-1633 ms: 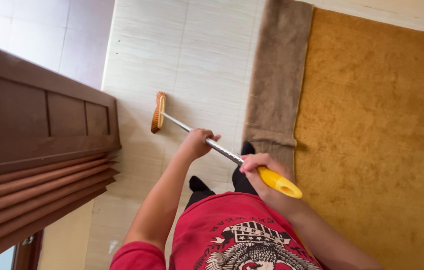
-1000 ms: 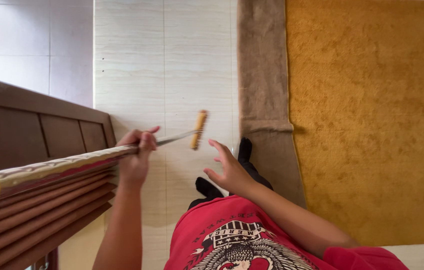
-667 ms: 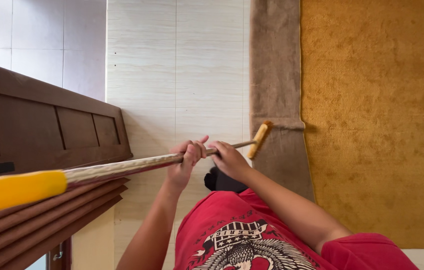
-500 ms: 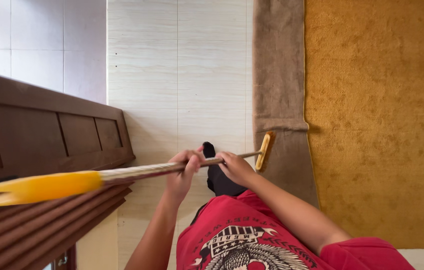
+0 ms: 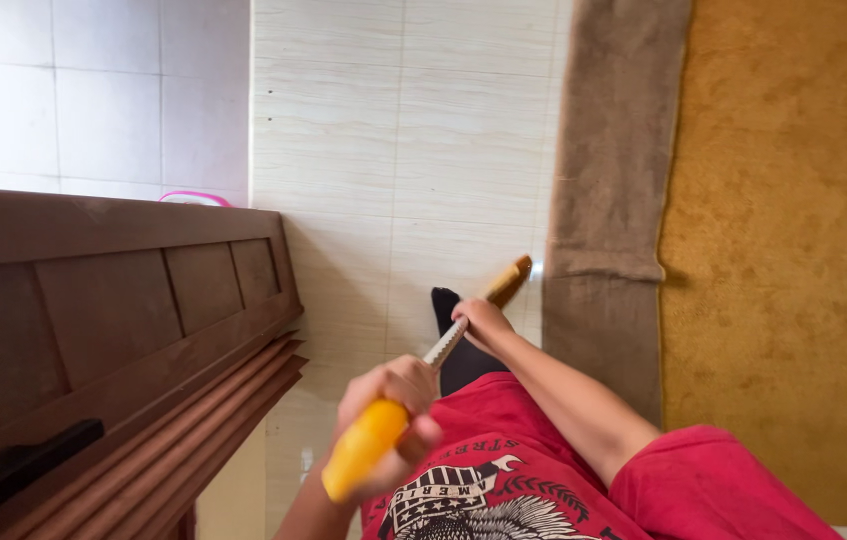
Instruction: The person uses a brush on a long handle to scrub a tiled floor, moving near a doorway and around a rug.
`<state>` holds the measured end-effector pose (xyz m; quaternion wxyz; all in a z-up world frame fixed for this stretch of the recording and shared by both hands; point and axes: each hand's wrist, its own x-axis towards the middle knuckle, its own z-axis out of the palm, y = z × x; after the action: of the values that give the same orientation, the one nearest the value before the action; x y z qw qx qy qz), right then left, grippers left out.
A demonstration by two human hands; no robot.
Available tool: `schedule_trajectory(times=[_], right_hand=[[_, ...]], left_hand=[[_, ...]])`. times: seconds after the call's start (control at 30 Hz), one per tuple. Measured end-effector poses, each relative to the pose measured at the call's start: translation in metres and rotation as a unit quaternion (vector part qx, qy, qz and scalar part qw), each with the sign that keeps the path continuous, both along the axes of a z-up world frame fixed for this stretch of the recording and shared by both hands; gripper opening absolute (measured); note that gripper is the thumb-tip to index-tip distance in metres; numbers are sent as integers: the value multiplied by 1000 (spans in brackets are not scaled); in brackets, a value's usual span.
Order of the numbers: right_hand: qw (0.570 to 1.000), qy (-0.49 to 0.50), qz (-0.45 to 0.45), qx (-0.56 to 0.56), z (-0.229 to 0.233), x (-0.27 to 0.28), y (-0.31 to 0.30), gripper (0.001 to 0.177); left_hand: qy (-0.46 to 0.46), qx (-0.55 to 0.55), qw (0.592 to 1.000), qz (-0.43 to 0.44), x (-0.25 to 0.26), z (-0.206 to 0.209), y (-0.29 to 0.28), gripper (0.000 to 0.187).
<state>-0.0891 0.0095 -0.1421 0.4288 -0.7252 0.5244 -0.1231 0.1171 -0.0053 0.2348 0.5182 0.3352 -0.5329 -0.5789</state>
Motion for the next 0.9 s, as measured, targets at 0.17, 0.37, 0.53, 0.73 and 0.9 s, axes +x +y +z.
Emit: schedule_trajectory(times=[0.17,0.37,0.53,0.73,0.9], right_hand=[[998,-19,25,-52,-8,50,-74,11],[1000,-19,10,-17,49,95,-135,11],[996,-86,25,10,122,113,-133,23],[987,-152,-37,38,139,143,-89,23],[984,-156,-82,23,76,165,-93,22]], left_hand=[[3,-53,997,49,22,13,-26,35],[-12,-97,988,116,54,39,-58,40],[58,-114,971,204,68,70,-79,45],[68,-85,983,148,95,74,-105,44],[43,-102,993,43,95,30,-141,36]])
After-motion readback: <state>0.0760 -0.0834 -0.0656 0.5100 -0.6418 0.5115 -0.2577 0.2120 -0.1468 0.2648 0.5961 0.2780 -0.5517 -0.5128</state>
